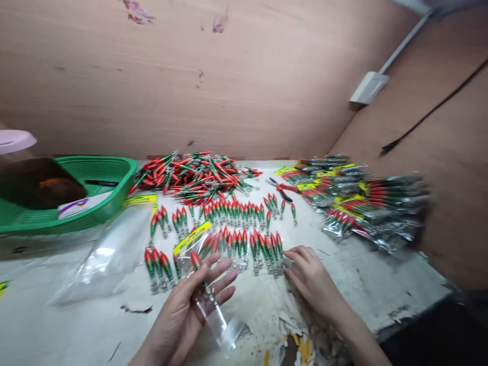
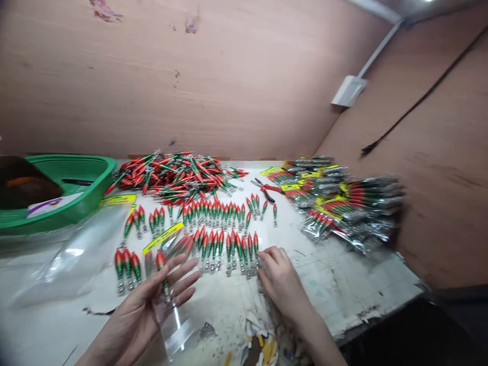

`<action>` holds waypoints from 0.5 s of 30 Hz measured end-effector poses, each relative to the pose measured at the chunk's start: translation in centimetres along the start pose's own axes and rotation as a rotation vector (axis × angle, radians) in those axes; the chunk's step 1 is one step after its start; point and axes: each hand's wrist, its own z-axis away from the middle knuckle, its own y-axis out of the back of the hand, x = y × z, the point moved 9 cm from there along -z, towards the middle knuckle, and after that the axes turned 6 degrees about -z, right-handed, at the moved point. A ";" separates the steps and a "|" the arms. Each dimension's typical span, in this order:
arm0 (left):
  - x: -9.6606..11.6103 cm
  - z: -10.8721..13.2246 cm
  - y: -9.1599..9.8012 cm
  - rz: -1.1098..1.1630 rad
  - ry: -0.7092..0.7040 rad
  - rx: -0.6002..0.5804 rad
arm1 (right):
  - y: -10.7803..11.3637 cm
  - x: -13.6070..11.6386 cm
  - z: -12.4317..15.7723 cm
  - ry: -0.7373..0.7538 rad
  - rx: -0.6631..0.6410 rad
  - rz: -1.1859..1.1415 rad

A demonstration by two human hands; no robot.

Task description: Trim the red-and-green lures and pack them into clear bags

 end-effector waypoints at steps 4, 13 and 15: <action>-0.1 0.0 -0.1 -0.051 0.001 0.037 | -1.7 1.4 0.1 -0.035 -0.045 0.025; 1.1 0.5 -0.2 -0.122 -0.095 0.145 | 5.5 -3.3 1.1 -0.043 -0.047 -0.368; 1.2 0.5 -0.3 -0.126 -0.105 0.151 | 5.4 -6.7 1.6 0.076 -0.201 -0.582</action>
